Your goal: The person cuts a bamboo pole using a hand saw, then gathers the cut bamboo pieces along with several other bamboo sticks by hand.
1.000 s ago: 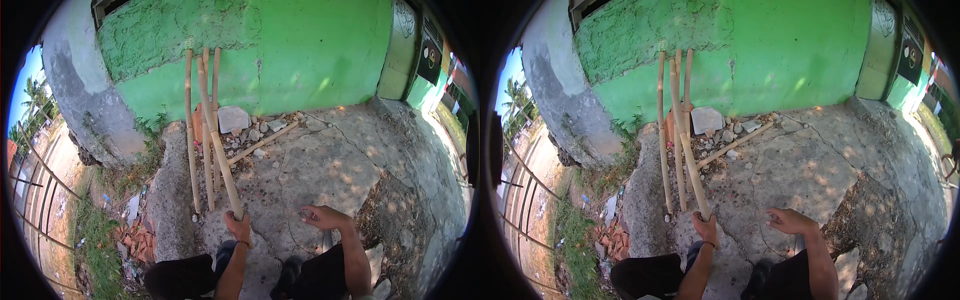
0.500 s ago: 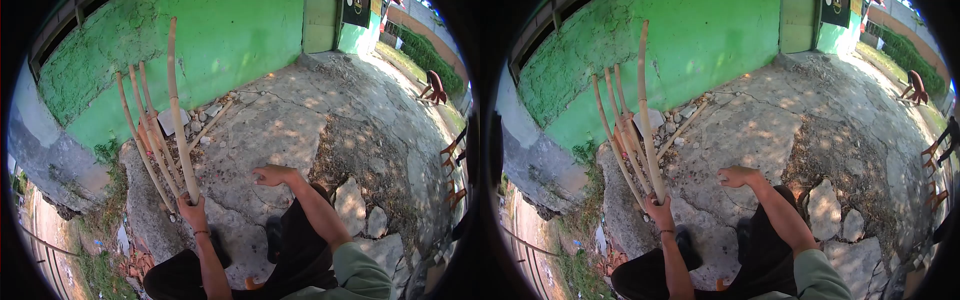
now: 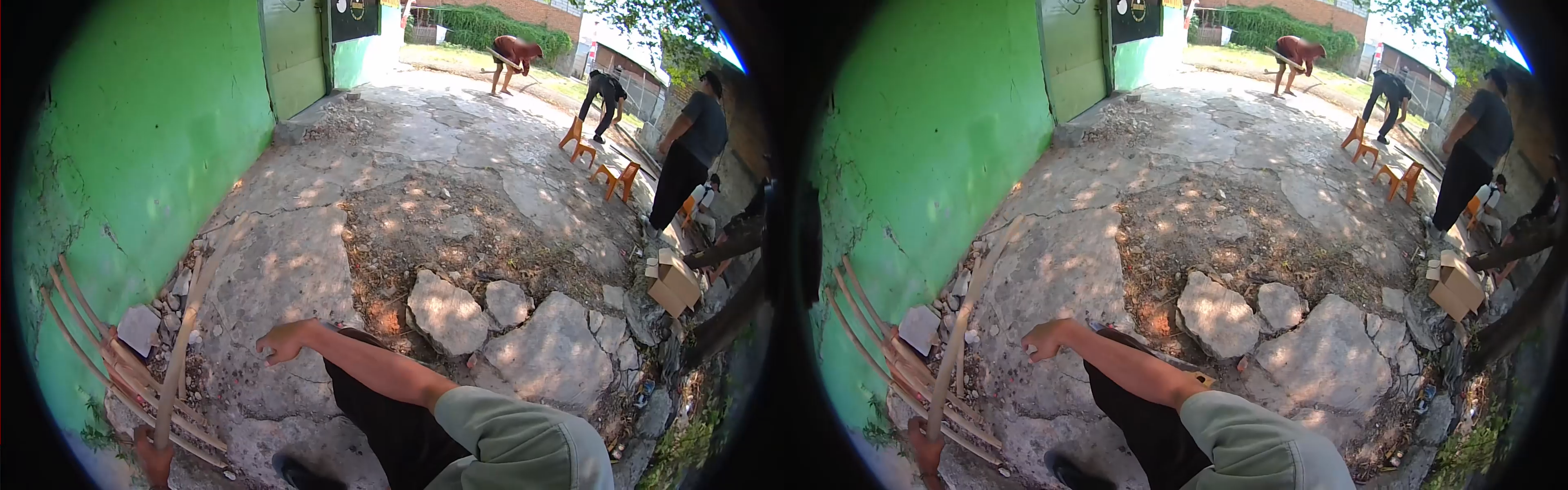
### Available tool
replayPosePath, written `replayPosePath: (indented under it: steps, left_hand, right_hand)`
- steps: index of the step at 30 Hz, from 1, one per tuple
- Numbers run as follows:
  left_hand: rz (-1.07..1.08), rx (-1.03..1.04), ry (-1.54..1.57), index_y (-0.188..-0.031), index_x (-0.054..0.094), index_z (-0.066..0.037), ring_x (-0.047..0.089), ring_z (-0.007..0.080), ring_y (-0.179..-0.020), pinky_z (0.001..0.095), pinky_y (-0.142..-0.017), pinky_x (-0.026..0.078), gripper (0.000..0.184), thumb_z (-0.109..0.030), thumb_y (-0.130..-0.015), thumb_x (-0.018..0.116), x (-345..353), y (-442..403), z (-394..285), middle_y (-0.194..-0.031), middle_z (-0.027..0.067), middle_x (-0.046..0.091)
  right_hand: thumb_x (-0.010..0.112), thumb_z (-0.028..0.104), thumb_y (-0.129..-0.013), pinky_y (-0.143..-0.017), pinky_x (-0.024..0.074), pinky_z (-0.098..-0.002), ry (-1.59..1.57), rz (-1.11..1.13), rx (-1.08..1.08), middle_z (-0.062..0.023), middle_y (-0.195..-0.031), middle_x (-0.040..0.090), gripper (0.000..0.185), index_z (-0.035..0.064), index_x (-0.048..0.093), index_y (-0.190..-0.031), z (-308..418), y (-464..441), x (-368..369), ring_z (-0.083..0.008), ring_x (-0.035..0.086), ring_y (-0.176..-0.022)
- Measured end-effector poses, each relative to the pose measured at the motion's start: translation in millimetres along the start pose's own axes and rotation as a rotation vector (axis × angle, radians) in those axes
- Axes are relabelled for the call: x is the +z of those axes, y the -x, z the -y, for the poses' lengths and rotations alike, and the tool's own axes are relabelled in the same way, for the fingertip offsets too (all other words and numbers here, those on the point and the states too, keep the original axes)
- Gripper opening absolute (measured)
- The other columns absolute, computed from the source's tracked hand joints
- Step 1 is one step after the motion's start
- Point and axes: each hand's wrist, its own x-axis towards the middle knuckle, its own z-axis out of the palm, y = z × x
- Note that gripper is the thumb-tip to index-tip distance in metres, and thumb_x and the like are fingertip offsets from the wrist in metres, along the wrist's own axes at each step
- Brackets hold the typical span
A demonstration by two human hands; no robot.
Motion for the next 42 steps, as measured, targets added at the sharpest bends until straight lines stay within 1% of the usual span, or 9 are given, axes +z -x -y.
replayPosePath:
  steps: [4,13,17,19,23,25,29,32,42]
  left_hand:
    - [0.150,-0.159,0.124,-0.094,0.053,-0.002,0.057,0.0301,-0.079,0.0409,-0.073,0.048,0.039,-0.005,-0.060,0.071,82,48,19,-0.087,0.0137,0.056]
    - [0.311,-0.456,0.193,-0.092,0.063,0.004,0.067,0.0285,-0.076,0.0409,-0.071,0.053,0.032,-0.012,-0.067,0.074,98,71,94,-0.083,0.0166,0.068]
    - [0.157,-0.355,0.092,-0.093,0.066,0.005,0.068,0.0278,-0.075,0.0411,-0.070,0.053,0.033,-0.014,-0.068,0.074,109,84,138,-0.083,0.0177,0.069]
    - [0.540,-0.433,-0.041,-0.127,0.059,-0.001,0.066,0.0343,-0.101,0.0505,-0.078,0.050,0.060,-0.041,-0.085,0.069,85,83,133,-0.114,0.0235,0.067]
    - [0.582,-0.471,-0.180,-0.118,0.064,0.002,0.066,0.0306,-0.098,0.0490,-0.077,0.047,0.050,-0.034,-0.085,0.071,71,78,110,-0.107,0.0249,0.068]
    - [0.468,-0.138,-0.233,-0.121,0.062,0.004,0.065,0.0334,-0.099,0.0489,-0.081,0.048,0.053,-0.034,-0.084,0.071,83,92,131,-0.109,0.0246,0.068]
    - [0.474,-0.322,-0.051,-0.123,0.060,0.003,0.065,0.0362,-0.100,0.0482,-0.085,0.049,0.057,-0.037,-0.084,0.072,92,98,115,-0.109,0.0233,0.068]
    - [0.259,-0.458,0.126,-0.097,0.065,0.005,0.069,0.0292,-0.075,0.0415,-0.069,0.053,0.036,-0.016,-0.069,0.074,101,95,109,-0.082,0.0178,0.070]
    - [0.393,-0.490,0.028,-0.080,0.074,0.003,0.072,0.0325,-0.073,0.0455,-0.069,0.055,0.043,-0.037,-0.063,0.078,95,76,72,-0.075,0.0212,0.071]
  right_hand:
    - [0.064,0.044,-0.091,-0.087,0.0496,-0.0458,0.082,0.006,-0.038,-0.0202,-0.107,0.069,0.057,0.0065,0.054,-0.132,-11,-11,6,-0.0394,0.064,-0.103]
    - [0.063,0.040,-0.091,-0.086,0.0504,-0.0429,0.003,0.009,0.128,-0.0194,-0.111,0.068,0.053,0.0080,0.055,-0.133,-31,1,-8,-0.0355,0.065,-0.105]
    - [0.063,0.041,-0.091,-0.084,0.0509,-0.0414,0.003,0.040,0.164,-0.0173,-0.108,0.070,0.054,0.0092,0.054,-0.134,-27,10,-14,-0.0331,0.066,-0.102]
    - [0.063,0.043,-0.092,-0.083,0.0507,-0.0417,-0.013,0.020,0.106,-0.0163,-0.107,0.070,0.054,0.0094,0.054,-0.134,-44,3,-5,-0.0330,0.066,-0.099]
    - [0.063,0.044,-0.091,-0.082,0.0508,-0.0424,-0.033,0.013,0.128,-0.0161,-0.105,0.070,0.055,0.0094,0.054,-0.133,-50,1,-4,-0.0335,0.067,-0.098]
    - [0.066,0.046,-0.087,-0.074,0.0537,-0.0422,0.010,0.007,0.107,-0.0165,-0.108,0.069,0.063,0.0076,0.053,-0.136,-57,-4,-3,-0.0299,0.068,-0.095]
    - [0.066,0.043,-0.088,-0.066,0.0539,-0.0387,-0.025,0.022,0.066,-0.0131,-0.098,0.071,0.063,0.0071,0.051,-0.137,-68,-14,6,-0.0251,0.069,-0.083]
    - [0.065,0.039,-0.088,-0.061,0.0530,-0.0351,-0.094,0.074,0.147,-0.0099,-0.088,0.072,0.061,0.0063,0.050,-0.138,-37,2,-6,-0.0216,0.068,-0.073]
    - [0.067,0.022,-0.085,-0.067,0.0524,-0.0416,-0.028,0.126,0.130,-0.0118,-0.086,0.070,0.056,0.0041,0.052,-0.135,-14,-6,4,-0.0256,0.067,-0.076]
